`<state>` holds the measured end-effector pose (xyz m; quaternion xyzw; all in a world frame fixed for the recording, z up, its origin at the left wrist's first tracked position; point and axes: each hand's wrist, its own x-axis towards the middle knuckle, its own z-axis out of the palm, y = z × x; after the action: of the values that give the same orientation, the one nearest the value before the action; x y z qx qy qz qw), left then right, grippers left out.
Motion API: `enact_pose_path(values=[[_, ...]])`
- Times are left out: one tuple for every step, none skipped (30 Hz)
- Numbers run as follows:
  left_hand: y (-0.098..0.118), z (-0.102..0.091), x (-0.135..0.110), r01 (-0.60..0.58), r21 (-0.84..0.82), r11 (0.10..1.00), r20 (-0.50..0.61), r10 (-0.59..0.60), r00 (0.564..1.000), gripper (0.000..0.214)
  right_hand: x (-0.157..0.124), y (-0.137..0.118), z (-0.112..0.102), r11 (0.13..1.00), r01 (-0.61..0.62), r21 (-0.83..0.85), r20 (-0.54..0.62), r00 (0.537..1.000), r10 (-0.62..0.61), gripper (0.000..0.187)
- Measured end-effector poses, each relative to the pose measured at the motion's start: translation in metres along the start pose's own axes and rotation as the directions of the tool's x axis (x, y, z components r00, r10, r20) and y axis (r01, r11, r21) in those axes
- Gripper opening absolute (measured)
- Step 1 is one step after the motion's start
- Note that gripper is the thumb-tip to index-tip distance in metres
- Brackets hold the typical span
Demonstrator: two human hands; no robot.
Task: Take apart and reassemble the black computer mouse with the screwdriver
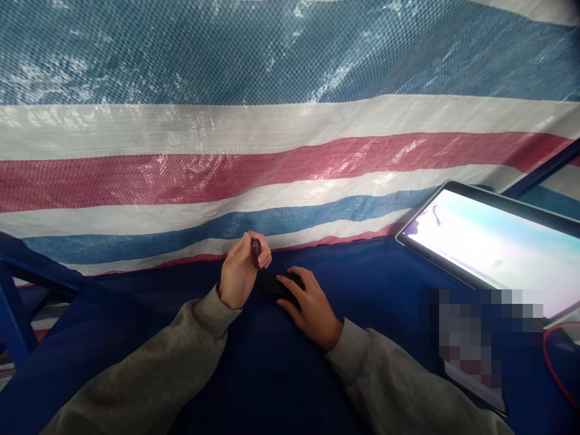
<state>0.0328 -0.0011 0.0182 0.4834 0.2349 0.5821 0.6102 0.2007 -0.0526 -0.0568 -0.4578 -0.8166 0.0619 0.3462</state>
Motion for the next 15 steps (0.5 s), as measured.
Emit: enact_pose_path(values=[[0.0004, 0.0002, -0.0003, 0.001, -0.015, 1.0, 0.0, -0.001, 1.0, 0.028, 0.0001, 0.0, 0.0, 1.0, 0.0, 0.0, 0.0, 1.0, 0.0, 0.038], [0.0008, 0.0004, -0.0004, -0.002, -0.03, 1.0, 0.002, 0.002, 1.0, 0.022, 0.0002, 0.0001, 0.0001, 1.0, 0.0, 0.001, 0.002, 1.0, 0.0, 0.039], [0.0012, 0.0007, -0.0005, -0.005, -0.04, 0.999, 0.006, 0.005, 1.0, 0.017, 0.0002, 0.0002, 0.0002, 1.0, 0.001, 0.003, 0.004, 1.0, -0.001, 0.039], [0.0015, 0.001, -0.0004, -0.009, -0.042, 0.999, 0.007, 0.009, 1.0, 0.014, 0.0002, 0.0005, 0.0003, 1.0, 0.003, 0.006, 0.006, 1.0, -0.003, 0.039], [0.0018, 0.0014, -0.0001, -0.009, -0.033, 0.999, 0.007, 0.01, 1.0, 0.014, 0.0001, 0.0007, 0.0005, 1.0, 0.004, 0.008, 0.008, 1.0, -0.004, 0.039], [0.002, 0.0017, 0.0001, -0.008, -0.019, 1.0, 0.004, 0.009, 1.0, 0.017, 0.0, 0.0008, 0.0006, 1.0, 0.005, 0.009, 0.008, 1.0, -0.005, 0.039], [0.0022, 0.0019, 0.0003, -0.004, -0.002, 1.0, 0.0, 0.004, 1.0, 0.022, -0.0001, 0.0009, 0.0006, 1.0, 0.005, 0.008, 0.006, 1.0, -0.005, 0.04], [0.0024, 0.0021, 0.0004, 0.002, 0.011, 1.0, -0.006, -0.002, 1.0, 0.028, -0.0001, 0.001, 0.0004, 1.0, 0.004, 0.007, 0.003, 1.0, -0.005, 0.04], [0.0027, 0.0022, 0.0003, 0.008, 0.014, 1.0, -0.012, -0.008, 1.0, 0.033, -0.0002, 0.0009, 0.0003, 1.0, 0.003, 0.007, 0.002, 1.0, -0.003, 0.04], [0.0029, 0.0023, 0.0001, 0.011, 0.005, 1.0, -0.018, -0.01, 1.0, 0.035, -0.0002, 0.0009, 0.0001, 1.0, 0.001, 0.008, 0.003, 1.0, -0.001, 0.04], [0.0031, 0.0023, -0.0001, 0.011, -0.01, 1.0, -0.02, -0.012, 1.0, 0.033, -0.0002, 0.0008, -0.0001, 1.0, 0.0, 0.01, 0.005, 1.0, 0.0, 0.04], [0.0032, 0.0022, -0.0004, 0.009, -0.026, 1.0, -0.02, -0.01, 1.0, 0.028, -0.0002, 0.0008, -0.0002, 1.0, 0.0, 0.012, 0.007, 1.0, 0.0, 0.039], [0.0033, 0.0022, -0.0006, 0.005, -0.038, 0.999, -0.018, -0.006, 1.0, 0.022, -0.0002, 0.0009, -0.0001, 1.0, 0.0, 0.013, 0.01, 1.0, -0.001, 0.039], [0.0034, 0.0022, -0.0007, 0.002, -0.041, 0.999, -0.016, -0.003, 1.0, 0.018, -0.0002, 0.001, 0.0, 1.0, 0.001, 0.012, 0.012, 1.0, -0.001, 0.039], [0.0035, 0.0023, -0.0007, 0.001, -0.033, 0.999, -0.013, -0.002, 1.0, 0.016, -0.0002, 0.0012, 0.0003, 1.0, 0.003, 0.01, 0.011, 1.0, -0.003, 0.039]])
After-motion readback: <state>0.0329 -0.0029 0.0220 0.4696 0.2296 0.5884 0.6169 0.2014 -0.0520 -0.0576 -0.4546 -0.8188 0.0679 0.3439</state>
